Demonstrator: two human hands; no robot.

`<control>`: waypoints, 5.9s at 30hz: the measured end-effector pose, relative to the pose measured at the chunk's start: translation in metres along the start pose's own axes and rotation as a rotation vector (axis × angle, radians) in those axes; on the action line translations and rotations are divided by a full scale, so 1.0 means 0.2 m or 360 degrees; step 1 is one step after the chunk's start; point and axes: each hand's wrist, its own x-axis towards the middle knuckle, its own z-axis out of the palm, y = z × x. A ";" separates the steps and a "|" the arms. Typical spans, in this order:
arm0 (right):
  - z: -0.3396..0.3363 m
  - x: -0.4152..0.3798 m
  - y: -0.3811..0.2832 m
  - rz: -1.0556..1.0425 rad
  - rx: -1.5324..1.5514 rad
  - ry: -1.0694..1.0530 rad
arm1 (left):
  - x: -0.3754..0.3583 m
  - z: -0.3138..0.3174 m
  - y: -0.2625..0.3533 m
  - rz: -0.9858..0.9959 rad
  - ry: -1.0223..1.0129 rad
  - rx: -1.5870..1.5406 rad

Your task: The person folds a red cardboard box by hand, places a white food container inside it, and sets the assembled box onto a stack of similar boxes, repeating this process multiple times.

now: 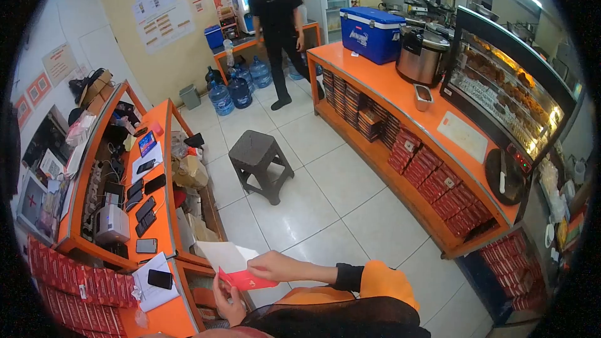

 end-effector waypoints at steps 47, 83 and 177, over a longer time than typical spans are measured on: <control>0.96 0.78 0.06 -0.0282 0.0132 0.0345 | -0.18 -1.20 -0.04 -0.1145 0.0080 0.0451; 3.29 1.40 -0.47 -0.0486 0.0250 -0.1722 | -0.85 -2.08 -1.11 -0.1488 0.2172 0.0866; 3.89 2.78 -1.15 -0.0968 0.0169 -0.0452 | -1.23 -1.84 -1.15 -0.0657 0.2686 -0.1241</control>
